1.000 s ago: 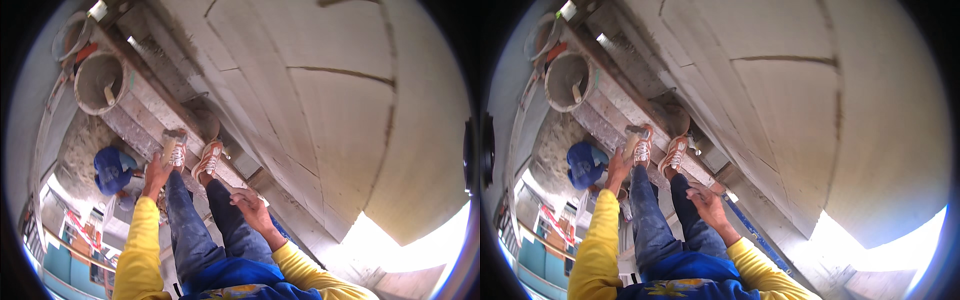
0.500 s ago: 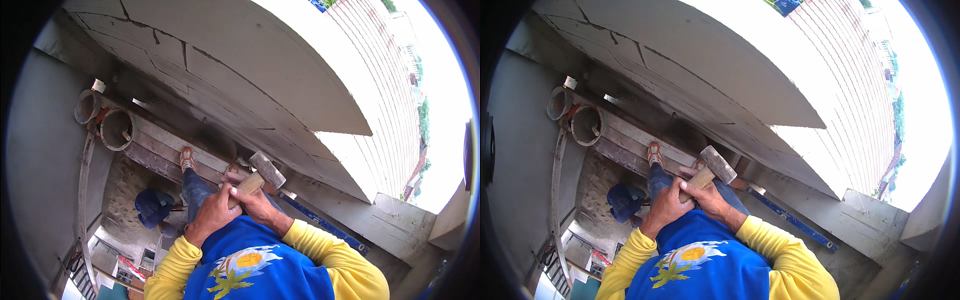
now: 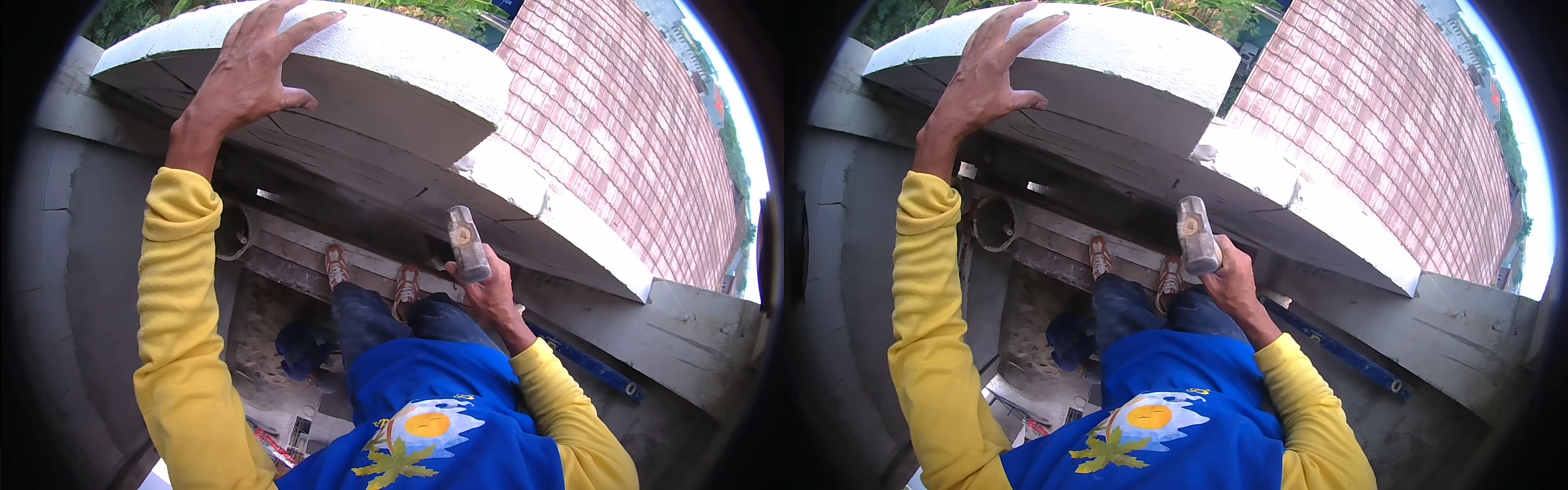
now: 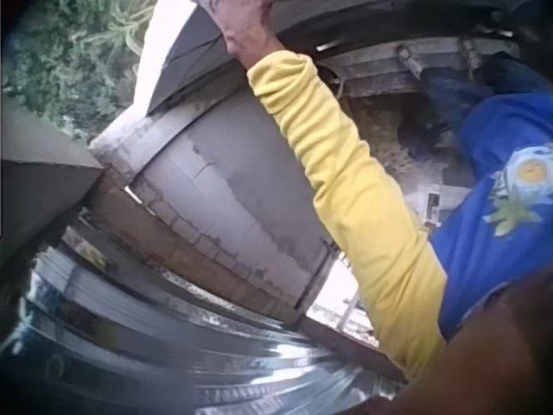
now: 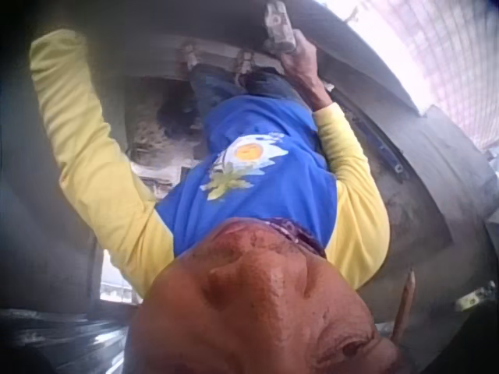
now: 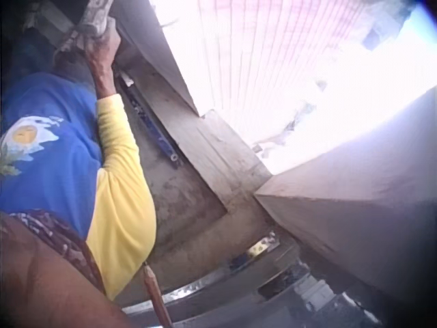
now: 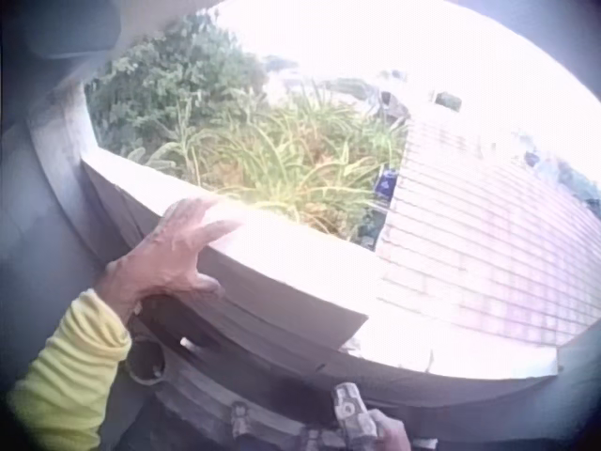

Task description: The person scoops mortar from a bucket with a trowel and applies it to the top of a partially built wall. They then pick up a white block, apply mortar to its edges, place it on the wall, and tap it into position with a hammer. The person continues to apply mortar to the joints between blocks.

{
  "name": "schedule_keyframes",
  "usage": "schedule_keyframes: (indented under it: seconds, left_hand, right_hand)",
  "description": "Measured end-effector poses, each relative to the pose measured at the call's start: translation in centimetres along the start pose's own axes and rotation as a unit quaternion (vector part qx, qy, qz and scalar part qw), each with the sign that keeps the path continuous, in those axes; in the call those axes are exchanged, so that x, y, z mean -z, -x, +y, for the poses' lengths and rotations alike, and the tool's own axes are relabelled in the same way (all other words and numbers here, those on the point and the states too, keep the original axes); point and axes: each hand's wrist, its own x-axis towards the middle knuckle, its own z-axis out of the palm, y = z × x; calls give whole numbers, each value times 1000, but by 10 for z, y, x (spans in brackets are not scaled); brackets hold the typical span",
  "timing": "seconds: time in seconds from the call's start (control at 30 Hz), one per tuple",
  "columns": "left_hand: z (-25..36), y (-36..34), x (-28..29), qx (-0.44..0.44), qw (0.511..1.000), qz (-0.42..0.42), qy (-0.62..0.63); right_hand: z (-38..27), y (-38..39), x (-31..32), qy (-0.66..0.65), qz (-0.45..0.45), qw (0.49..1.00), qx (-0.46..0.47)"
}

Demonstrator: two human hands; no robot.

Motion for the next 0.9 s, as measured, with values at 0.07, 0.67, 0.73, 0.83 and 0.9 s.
schedule_keyframes:
  seconds: [0.07, 0.67, 0.73, 0.83, 0.9]
  left_hand:
    - [-5, -19, -11, -26, 999, -21, -18]
    - [6, -49, -2, 23, 987, -159, 18]
    - [5, -51, -3, 13, 987, -157, 16]
    - [3, -51, -5, 5, 990, -141, -6]
    - [1, -46, -3, 14, 989, -146, 8]
  right_hand:
    - [-7, -17, 5, 89, -22, 995, 36]
    - [-21, -85, 3, 242, 37, 961, 129]
    - [-23, -79, 5, 237, 26, 963, 124]
    - [-21, -69, 4, 184, 29, 972, 140]
    - [-31, -58, 6, 111, -11, 991, 79]
